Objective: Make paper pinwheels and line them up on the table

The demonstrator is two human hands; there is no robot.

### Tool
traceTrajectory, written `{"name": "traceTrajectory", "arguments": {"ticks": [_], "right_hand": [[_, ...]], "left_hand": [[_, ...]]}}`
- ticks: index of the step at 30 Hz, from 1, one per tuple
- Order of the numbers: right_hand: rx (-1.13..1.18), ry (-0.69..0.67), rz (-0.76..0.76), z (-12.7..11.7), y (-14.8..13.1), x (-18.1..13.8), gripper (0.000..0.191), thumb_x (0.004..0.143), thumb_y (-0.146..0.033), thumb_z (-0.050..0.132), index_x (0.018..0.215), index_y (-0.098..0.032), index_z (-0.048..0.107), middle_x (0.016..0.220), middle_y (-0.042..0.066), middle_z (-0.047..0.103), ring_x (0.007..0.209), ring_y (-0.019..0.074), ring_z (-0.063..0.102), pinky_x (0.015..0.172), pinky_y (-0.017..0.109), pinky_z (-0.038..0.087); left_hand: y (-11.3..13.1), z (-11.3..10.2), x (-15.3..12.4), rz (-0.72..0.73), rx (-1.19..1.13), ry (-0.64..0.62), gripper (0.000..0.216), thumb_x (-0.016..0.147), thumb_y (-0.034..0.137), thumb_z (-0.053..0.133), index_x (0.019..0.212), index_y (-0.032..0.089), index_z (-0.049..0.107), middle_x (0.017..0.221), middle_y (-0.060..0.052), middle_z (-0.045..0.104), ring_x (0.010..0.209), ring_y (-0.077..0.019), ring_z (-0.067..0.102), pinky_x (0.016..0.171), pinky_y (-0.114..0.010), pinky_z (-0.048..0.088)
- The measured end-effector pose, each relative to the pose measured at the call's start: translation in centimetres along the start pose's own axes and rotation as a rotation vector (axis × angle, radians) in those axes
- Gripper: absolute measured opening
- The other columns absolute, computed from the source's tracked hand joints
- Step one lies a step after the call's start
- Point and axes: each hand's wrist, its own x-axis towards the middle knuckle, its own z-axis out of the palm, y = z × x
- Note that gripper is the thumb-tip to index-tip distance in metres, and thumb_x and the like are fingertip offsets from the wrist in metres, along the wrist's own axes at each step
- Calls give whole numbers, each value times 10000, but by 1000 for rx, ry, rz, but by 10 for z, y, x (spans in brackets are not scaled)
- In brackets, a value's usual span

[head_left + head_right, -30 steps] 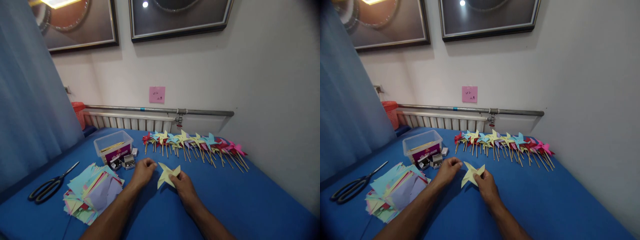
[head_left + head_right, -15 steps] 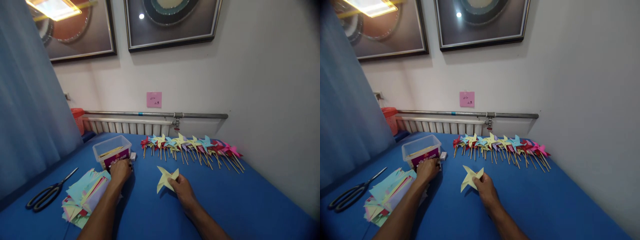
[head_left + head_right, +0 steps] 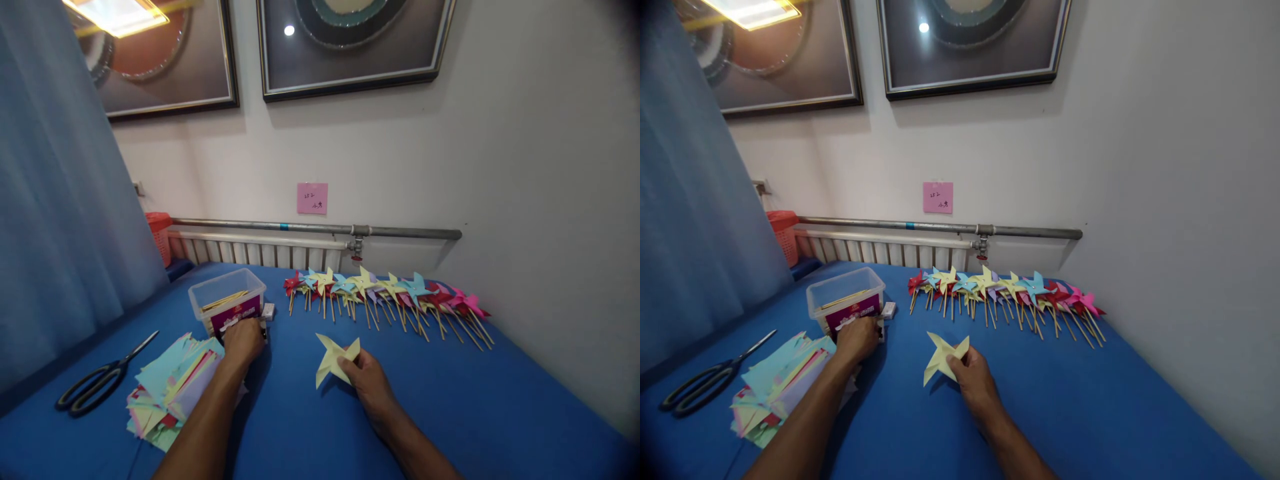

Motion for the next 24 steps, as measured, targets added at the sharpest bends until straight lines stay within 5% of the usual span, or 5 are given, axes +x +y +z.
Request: {"name": "traceTrajectory", "arguments": {"ticks": [10, 24], "right_hand": [[20, 19, 13, 2, -2, 0, 374, 634, -453, 758, 870, -170, 698, 699, 26, 712, 664, 233, 635, 591, 298, 466], [18, -4, -1, 2, -9, -6, 303, 706, -398, 719, 892, -163, 677, 741, 24, 701, 702, 214, 622, 636, 290, 448]], "left_hand": [[1, -2, 1, -1, -41, -37, 285, 835, 217, 521, 956, 175, 776, 1040, -179, 751, 1006, -329, 696, 825, -385, 493], [4, 1, 0, 0, -73, 71, 345, 926, 243, 392, 1030, 139, 704, 1018, -193, 731, 980, -318, 692, 769, -369, 494]]}}
